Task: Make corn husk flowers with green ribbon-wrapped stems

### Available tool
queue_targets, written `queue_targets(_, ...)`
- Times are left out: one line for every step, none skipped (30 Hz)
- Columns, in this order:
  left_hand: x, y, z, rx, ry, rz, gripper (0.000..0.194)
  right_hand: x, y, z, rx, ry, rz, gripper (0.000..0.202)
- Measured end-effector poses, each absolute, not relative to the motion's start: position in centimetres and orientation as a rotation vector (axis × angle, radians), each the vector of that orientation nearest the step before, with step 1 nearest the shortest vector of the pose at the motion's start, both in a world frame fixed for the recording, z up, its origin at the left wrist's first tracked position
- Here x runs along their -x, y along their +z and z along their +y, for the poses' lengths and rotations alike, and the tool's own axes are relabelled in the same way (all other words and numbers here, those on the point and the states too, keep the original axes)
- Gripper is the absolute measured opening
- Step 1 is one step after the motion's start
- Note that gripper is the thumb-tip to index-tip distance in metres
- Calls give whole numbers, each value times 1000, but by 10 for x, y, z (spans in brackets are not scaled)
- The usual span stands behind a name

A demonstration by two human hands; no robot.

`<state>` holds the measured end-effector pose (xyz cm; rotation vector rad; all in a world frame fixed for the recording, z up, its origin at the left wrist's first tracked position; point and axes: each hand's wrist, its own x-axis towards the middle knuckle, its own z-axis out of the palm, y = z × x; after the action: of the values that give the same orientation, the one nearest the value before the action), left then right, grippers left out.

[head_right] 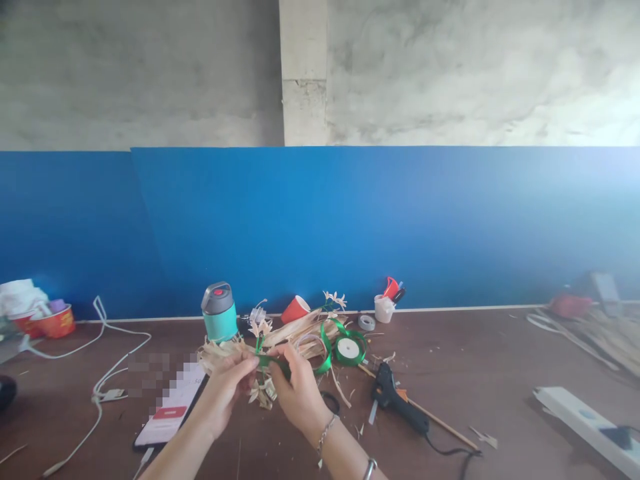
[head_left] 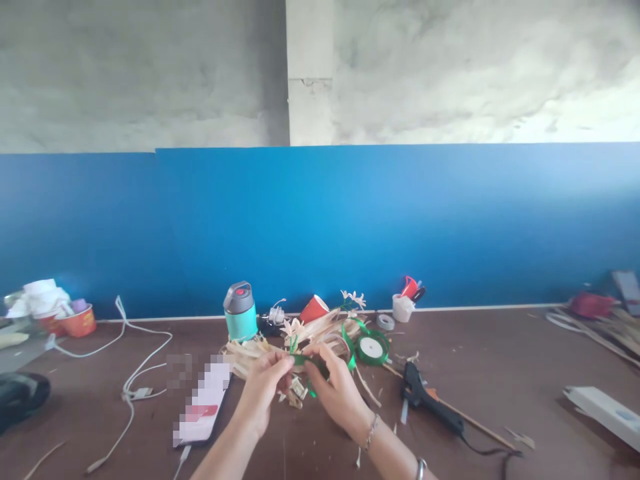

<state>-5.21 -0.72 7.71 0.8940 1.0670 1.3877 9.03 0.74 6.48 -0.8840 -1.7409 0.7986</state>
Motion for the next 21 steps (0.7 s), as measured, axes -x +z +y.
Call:
queue_targets(52, 73, -6, -892, 1393, 1052, 23, -93, 61, 9, 907, 799, -1737, 15)
queue_targets(52, 69, -6, -888, 1394, 1031, 24, -96, 57, 11, 925, 805, -1733, 21)
queue_targets(52, 66, -5, -878, 1397, 1010, 24, -99, 53, 13, 943, 813, -1730, 26)
queue_targets(52, 62, -5, -869, 1396, 994, 24, -100, 50, 15, 956, 823, -1730, 29)
queue_targets(51, 58, -5, -855, 1394, 980, 25, -102, 47, 16, 967, 830, -1733, 31)
queue_targets(51, 55, -5, -844, 1397, 964, 25, -103, 44, 17, 975, 840, -1739, 33)
queue_targets(51, 52, -5, -829, 1400, 951, 24, -103, 41, 17, 981, 851, -1748, 34)
queue_targets(52, 50, -5, -813, 1403, 937, 24, -103, 39, 18, 985, 862, -1759, 35)
queue_targets(53, 47, -5, -797, 1405, 923, 24, -103, 37, 18, 987, 874, -1770, 35)
queue_targets(54, 46, -5, -780, 1404, 910, 24, -103, 35, 18, 989, 885, -1778, 35)
queue_targets(55, 44, -5, -764, 1401, 897, 25, -104, 34, 19, 991, 896, -1786, 35)
queue_targets(55, 43, -5, -747, 1397, 885, 25, -104, 34, 20, 993, 907, -1792, 35)
queue_targets(56, 41, -5, -729, 1392, 875, 25, -105, 33, 20, 994, 918, -1798, 35)
queue_targets(55, 40, -5, -709, 1387, 868, 25, -106, 33, 21, 996, 928, -1803, 35)
queue_targets(55, 38, -5, -688, 1380, 864, 24, -107, 33, 22, 997, 938, -1808, 35)
queue_targets(55, 36, -5, -666, 1371, 861, 24, -108, 33, 23, 998, 946, -1812, 35)
queue_targets(54, 35, -4, -646, 1360, 858, 23, -109, 32, 24, 998, 954, -1817, 35)
queue_targets(53, 34, -4, -626, 1347, 856, 23, -110, 32, 24, 998, 959, -1819, 35)
queue_targets(53, 32, -4, -609, 1334, 854, 22, -111, 31, 25, 997, 964, -1820, 34)
queue_targets(53, 32, -4, -595, 1322, 850, 22, -112, 31, 26, 996, 970, -1820, 34)
queue_targets(52, 31, -4, -583, 1311, 847, 22, -113, 30, 26, 995, 976, -1818, 33)
